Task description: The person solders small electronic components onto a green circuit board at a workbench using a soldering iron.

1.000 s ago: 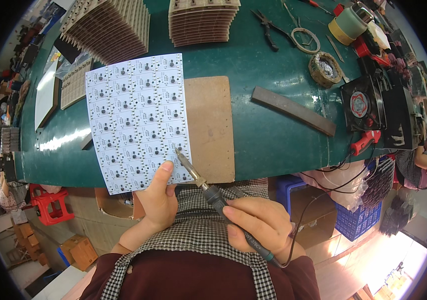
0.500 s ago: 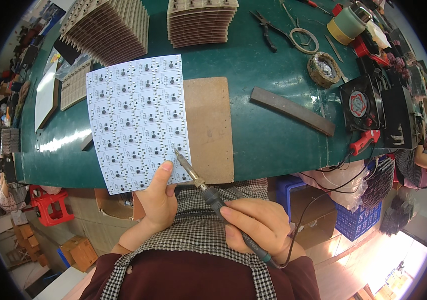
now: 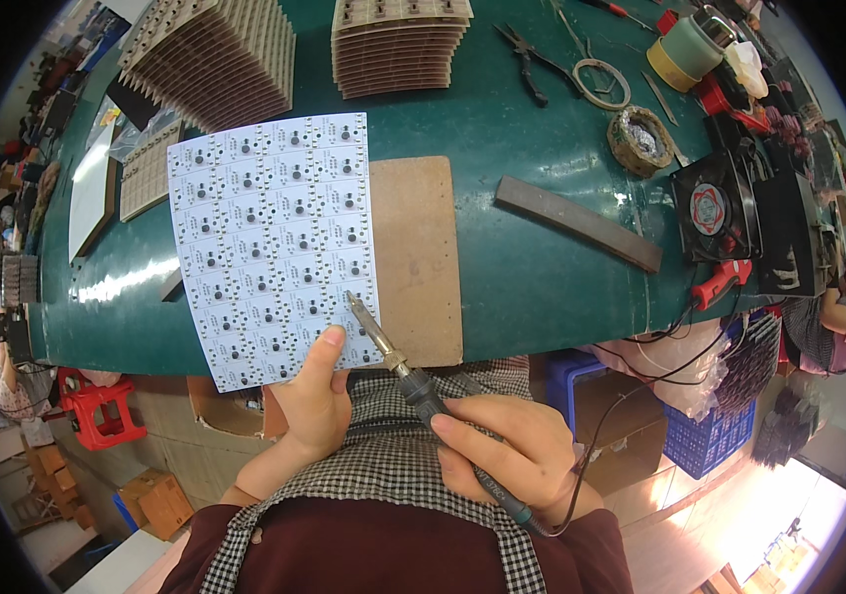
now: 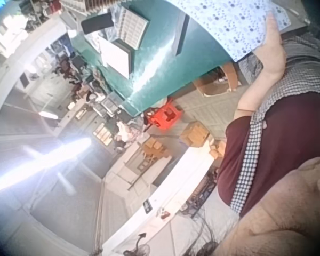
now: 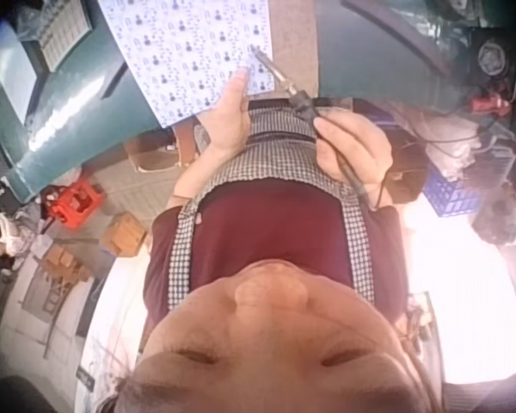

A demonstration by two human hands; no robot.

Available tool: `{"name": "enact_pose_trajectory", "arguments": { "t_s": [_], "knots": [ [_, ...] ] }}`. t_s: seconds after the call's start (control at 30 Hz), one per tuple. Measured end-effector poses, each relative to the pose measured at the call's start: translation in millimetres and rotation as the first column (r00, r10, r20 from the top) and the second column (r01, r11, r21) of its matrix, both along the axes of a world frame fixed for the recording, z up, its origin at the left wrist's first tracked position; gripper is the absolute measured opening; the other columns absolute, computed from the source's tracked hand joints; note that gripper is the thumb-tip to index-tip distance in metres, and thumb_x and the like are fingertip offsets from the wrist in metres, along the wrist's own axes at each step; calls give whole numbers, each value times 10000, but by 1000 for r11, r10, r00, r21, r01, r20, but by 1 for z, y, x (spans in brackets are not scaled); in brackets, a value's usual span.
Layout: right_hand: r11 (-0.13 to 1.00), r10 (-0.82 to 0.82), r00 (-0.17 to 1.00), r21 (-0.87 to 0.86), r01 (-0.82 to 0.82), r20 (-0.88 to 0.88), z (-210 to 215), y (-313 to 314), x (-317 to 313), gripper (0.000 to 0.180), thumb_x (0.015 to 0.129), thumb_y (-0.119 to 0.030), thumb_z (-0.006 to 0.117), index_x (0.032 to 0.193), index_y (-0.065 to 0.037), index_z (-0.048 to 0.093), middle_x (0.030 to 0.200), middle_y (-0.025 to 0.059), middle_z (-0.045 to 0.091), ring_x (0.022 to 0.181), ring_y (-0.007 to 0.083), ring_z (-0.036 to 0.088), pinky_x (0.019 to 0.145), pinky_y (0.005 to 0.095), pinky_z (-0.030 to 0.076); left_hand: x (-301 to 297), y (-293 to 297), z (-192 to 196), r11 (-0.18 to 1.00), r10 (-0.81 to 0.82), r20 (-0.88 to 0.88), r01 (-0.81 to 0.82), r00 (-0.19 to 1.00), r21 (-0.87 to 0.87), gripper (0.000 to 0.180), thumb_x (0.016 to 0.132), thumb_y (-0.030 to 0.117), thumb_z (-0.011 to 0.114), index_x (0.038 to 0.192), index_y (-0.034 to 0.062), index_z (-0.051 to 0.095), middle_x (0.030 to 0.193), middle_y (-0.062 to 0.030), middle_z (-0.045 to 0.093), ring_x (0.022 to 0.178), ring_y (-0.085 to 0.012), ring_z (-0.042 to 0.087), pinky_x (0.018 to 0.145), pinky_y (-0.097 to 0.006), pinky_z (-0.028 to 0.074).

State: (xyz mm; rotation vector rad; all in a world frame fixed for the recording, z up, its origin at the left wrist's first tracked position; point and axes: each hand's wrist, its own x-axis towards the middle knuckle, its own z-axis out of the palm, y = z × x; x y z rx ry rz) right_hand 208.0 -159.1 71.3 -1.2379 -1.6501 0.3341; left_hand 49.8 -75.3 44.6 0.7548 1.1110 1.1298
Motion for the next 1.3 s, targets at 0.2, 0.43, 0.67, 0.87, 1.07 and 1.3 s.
{"name": "enact_pose_trajectory", "arguments": {
  "t_s": [0.2,0.43,0.67,0.87,1.07,1.3],
  "knots": [
    [994,-61,998,88,60,16,-3,-4,2,318,619,-34,703,929,-9,635,843,146,622,674,261,638,561,307,538,0,0,2,999,-21,-6,20,1000,-30,417,764,-1,603,1147,72,454,1037,-30,542,823,-82,518,534,-173,401],
    [998,-28,1000,61,27,6,-1,-1,3,311,635,-34,682,938,7,627,853,162,619,679,268,639,571,328,541,5,3,7,998,28,0,-28,1000,47,182,804,-23,582,957,34,501,742,-19,527,479,-52,401,404,-199,319],
    [915,-159,972,344,210,-171,-35,-16,8,527,871,-503,466,1059,-13,509,696,100,586,515,201,594,478,284,494,-16,13,11,959,-60,332,146,941,-242,278,775,44,601,1038,16,514,921,-58,580,694,-78,537,424,-208,372],
    [827,-463,874,283,486,-148,-35,-14,15,471,932,-408,404,1166,-2,452,671,132,576,441,157,484,416,247,396,-37,29,-12,847,-134,938,528,319,-58,394,781,108,567,1172,96,524,949,-71,655,361,-51,322,352,-200,210],
    [838,-467,861,210,503,-199,-34,-12,16,447,920,-406,436,1146,-26,495,731,153,599,489,166,500,443,254,405,-39,29,-20,847,-60,994,532,88,4,215,860,181,542,1064,127,584,819,-17,670,324,-46,266,336,-201,138],
    [852,-465,864,168,496,-196,-33,-10,18,433,917,-401,449,1128,-27,501,743,159,610,498,173,521,458,262,418,-39,30,-25,845,-45,999,533,-11,43,355,792,144,623,1136,137,536,904,-21,653,364,-55,308,356,-205,203]
  ]
}}
